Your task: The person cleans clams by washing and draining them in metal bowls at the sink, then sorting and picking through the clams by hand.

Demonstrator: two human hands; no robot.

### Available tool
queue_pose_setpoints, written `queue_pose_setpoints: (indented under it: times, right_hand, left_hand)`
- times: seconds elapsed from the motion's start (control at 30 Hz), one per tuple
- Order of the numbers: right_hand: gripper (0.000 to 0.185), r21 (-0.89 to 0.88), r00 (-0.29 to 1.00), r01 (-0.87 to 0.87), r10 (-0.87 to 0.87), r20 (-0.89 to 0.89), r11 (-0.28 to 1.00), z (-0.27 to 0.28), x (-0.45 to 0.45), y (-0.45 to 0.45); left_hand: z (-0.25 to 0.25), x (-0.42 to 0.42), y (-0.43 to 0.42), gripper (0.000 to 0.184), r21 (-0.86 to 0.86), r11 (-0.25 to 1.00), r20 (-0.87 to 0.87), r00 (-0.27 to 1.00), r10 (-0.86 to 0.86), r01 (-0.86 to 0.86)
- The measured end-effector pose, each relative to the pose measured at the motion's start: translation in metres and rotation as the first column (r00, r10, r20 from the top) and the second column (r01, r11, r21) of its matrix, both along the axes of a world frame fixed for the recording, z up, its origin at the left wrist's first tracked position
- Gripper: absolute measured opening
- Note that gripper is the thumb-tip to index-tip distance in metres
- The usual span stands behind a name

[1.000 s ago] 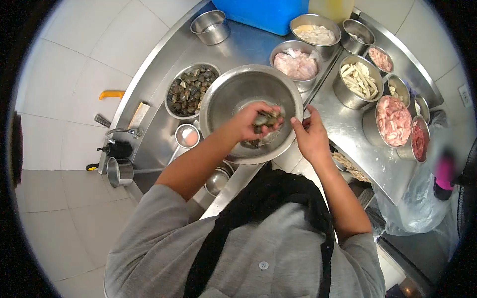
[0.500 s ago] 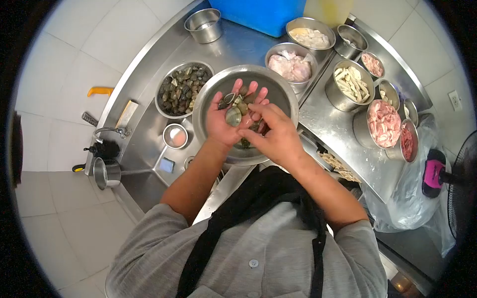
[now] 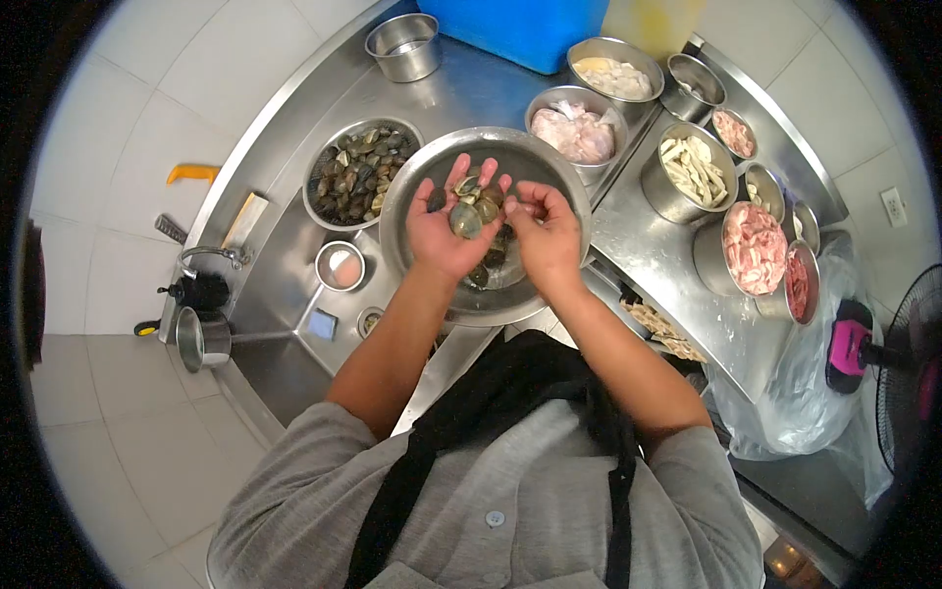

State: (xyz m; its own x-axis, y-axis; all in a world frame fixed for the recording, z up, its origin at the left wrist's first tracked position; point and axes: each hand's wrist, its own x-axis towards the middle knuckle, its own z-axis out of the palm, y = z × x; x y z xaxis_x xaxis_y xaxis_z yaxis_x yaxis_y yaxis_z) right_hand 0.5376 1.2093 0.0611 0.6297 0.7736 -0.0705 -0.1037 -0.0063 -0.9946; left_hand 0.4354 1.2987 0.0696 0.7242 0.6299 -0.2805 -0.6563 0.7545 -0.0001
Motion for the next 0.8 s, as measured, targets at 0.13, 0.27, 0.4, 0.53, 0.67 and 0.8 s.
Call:
queue_pose_setpoints:
  times: [0.13, 0.27, 0.4, 0.53, 0.67, 0.8]
  right_hand:
    - [0.046, 0.067, 0.849, 0.116, -0.064, -0.524, 0.991, 0.005, -0.012, 0.014]
    - [0.042, 0.278, 0.738, -0.306, 0.411, -0.535, 0.910, 0.003, -0.017, 0.021]
    - [0.037, 0.344, 0.591, -0.427, 0.546, -0.593, 0.836, 0.005, -0.007, 0.038]
    - [0.033, 0.401, 0.452, -0.498, 0.625, -0.636, 0.769, -0.005, 0.004, 0.055]
    - [0.036, 0.374, 0.365, -0.538, 0.608, -0.705, 0.755, -0.014, 0.021, 0.078]
    - [0.045, 0.251, 0.447, -0.552, 0.536, -0.716, 0.795, 0.003, 0.010, 0.066]
  left_hand:
    - [-0.018, 0.019, -0.006, 0.046, 0.337, 0.935, -0.354, 0.905, 0.234, -0.110]
    - [-0.024, 0.069, -0.039, 0.033, 0.804, 0.595, -0.560, 0.352, 0.750, 0.013]
    - [-0.010, 0.072, -0.038, 0.025, 0.879, 0.457, -0.473, 0.126, 0.872, 0.138]
    - [-0.028, 0.052, -0.018, 0.025, 0.882, 0.334, -0.309, -0.128, 0.942, 0.331]
    - [-0.030, 0.031, -0.007, 0.023, 0.819, 0.402, -0.421, -0.047, 0.906, 0.409]
    - [-0.024, 0.024, -0.007, 0.022, 0.795, 0.430, -0.482, 0.015, 0.876, 0.427]
